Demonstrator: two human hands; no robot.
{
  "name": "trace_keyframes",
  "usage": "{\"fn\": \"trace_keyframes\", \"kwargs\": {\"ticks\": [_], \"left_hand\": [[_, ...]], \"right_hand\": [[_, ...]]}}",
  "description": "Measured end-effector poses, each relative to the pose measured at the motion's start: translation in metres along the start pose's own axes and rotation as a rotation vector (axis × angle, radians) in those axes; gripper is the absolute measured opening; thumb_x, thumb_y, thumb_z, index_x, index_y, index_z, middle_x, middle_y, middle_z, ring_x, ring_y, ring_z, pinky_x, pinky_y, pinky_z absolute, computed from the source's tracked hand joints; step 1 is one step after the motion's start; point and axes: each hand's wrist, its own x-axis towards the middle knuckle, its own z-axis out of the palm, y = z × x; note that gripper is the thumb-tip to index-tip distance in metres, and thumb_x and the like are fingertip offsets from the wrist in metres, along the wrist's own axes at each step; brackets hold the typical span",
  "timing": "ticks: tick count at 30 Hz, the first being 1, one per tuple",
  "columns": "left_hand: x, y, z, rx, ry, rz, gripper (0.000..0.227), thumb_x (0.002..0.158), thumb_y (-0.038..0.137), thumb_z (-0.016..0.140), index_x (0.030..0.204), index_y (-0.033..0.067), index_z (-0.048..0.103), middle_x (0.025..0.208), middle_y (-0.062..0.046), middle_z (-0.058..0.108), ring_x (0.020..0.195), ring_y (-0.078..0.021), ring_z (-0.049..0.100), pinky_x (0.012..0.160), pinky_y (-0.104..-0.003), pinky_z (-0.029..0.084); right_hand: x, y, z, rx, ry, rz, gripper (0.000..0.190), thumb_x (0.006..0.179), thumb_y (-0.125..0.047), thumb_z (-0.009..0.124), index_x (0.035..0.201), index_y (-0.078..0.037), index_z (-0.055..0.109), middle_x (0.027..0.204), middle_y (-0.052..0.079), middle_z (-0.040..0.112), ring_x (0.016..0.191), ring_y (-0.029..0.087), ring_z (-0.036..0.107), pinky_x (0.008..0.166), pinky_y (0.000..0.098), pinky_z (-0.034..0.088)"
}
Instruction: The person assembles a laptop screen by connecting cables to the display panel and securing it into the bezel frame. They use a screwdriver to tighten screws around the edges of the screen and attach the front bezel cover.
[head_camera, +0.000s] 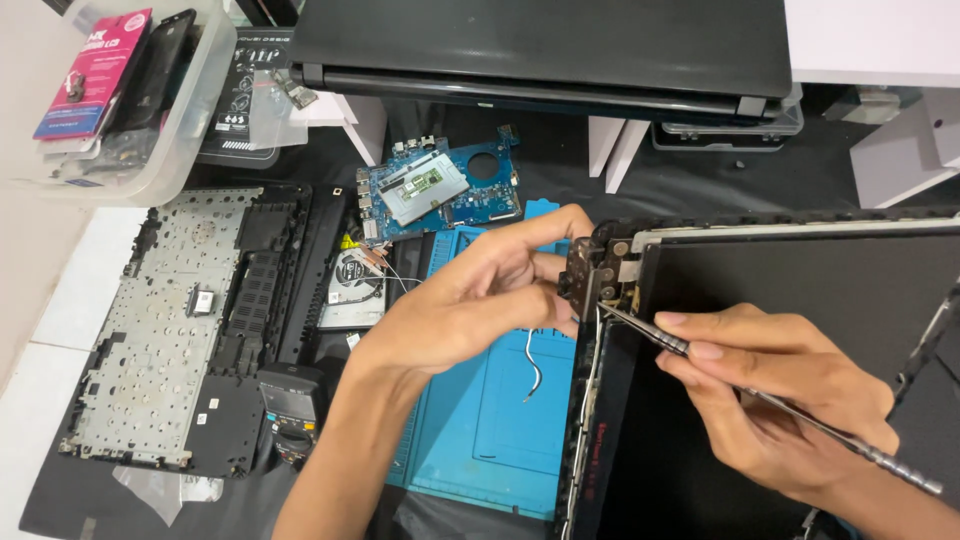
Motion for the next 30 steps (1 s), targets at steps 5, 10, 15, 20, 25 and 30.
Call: {"fn": "trace_keyframes", "kwargs": {"ticks": [5, 10, 15, 20, 25, 30], "left_hand": [[0.002, -0.001, -0.003, -0.029, 0.063, -0.026, 0.041, 0.091, 0.000, 0.047, 0.132, -0.0022, 0.055, 0.111, -0.010, 0.069, 0.095, -0.0161, 0.068, 0.094, -0.036, 0.058], [0.001, -0.005, -0.009, 0.002, -0.013, 0.007, 0.036, 0.094, -0.002, 0.049, 0.129, -0.0041, 0.056, 0.112, -0.011, 0.068, 0.100, -0.0167, 0.066, 0.099, -0.036, 0.057], [0.002, 0.000, -0.005, -0.021, -0.032, -0.007, 0.032, 0.095, -0.007, 0.054, 0.126, -0.0019, 0.054, 0.111, -0.009, 0.068, 0.100, -0.0135, 0.065, 0.095, -0.032, 0.055], [0.001, -0.003, -0.009, -0.021, -0.047, -0.020, 0.029, 0.096, -0.013, 0.056, 0.123, -0.0045, 0.053, 0.100, -0.007, 0.066, 0.090, -0.0095, 0.058, 0.085, -0.027, 0.047], [0.002, -0.003, -0.010, 0.013, -0.077, -0.011, 0.036, 0.099, -0.014, 0.054, 0.133, -0.0013, 0.053, 0.110, -0.005, 0.064, 0.097, -0.0099, 0.058, 0.088, -0.027, 0.051], [0.004, -0.004, -0.011, 0.062, -0.060, 0.009, 0.042, 0.097, -0.014, 0.055, 0.136, 0.0006, 0.051, 0.113, -0.004, 0.064, 0.096, -0.0088, 0.058, 0.085, -0.026, 0.050]], "right_hand": [[0.000, -0.003, -0.002, -0.017, -0.031, 0.026, 0.019, 0.085, 0.006, 0.074, 0.101, 0.003, 0.064, 0.112, 0.021, 0.070, 0.081, 0.018, 0.075, 0.065, 0.0231, 0.059], [-0.003, 0.000, -0.002, -0.037, -0.055, 0.070, 0.019, 0.085, 0.005, 0.076, 0.102, 0.001, 0.068, 0.112, 0.016, 0.071, 0.083, 0.015, 0.075, 0.064, 0.0208, 0.058], [-0.002, 0.003, -0.001, -0.055, -0.062, 0.084, 0.019, 0.084, 0.005, 0.077, 0.100, 0.000, 0.068, 0.113, 0.016, 0.071, 0.081, 0.015, 0.074, 0.063, 0.0206, 0.058], [0.000, 0.003, 0.001, -0.019, -0.028, 0.074, 0.019, 0.084, 0.006, 0.077, 0.099, 0.000, 0.068, 0.112, 0.016, 0.071, 0.082, 0.015, 0.075, 0.064, 0.0201, 0.058], [0.002, 0.005, 0.003, 0.013, -0.029, 0.071, 0.021, 0.084, 0.007, 0.076, 0.101, -0.001, 0.066, 0.113, 0.017, 0.070, 0.083, 0.016, 0.075, 0.065, 0.0207, 0.059], [-0.002, 0.015, 0.005, 0.009, -0.053, 0.063, 0.021, 0.087, 0.009, 0.075, 0.105, 0.000, 0.067, 0.117, 0.016, 0.071, 0.084, 0.015, 0.075, 0.065, 0.0194, 0.058]]}}
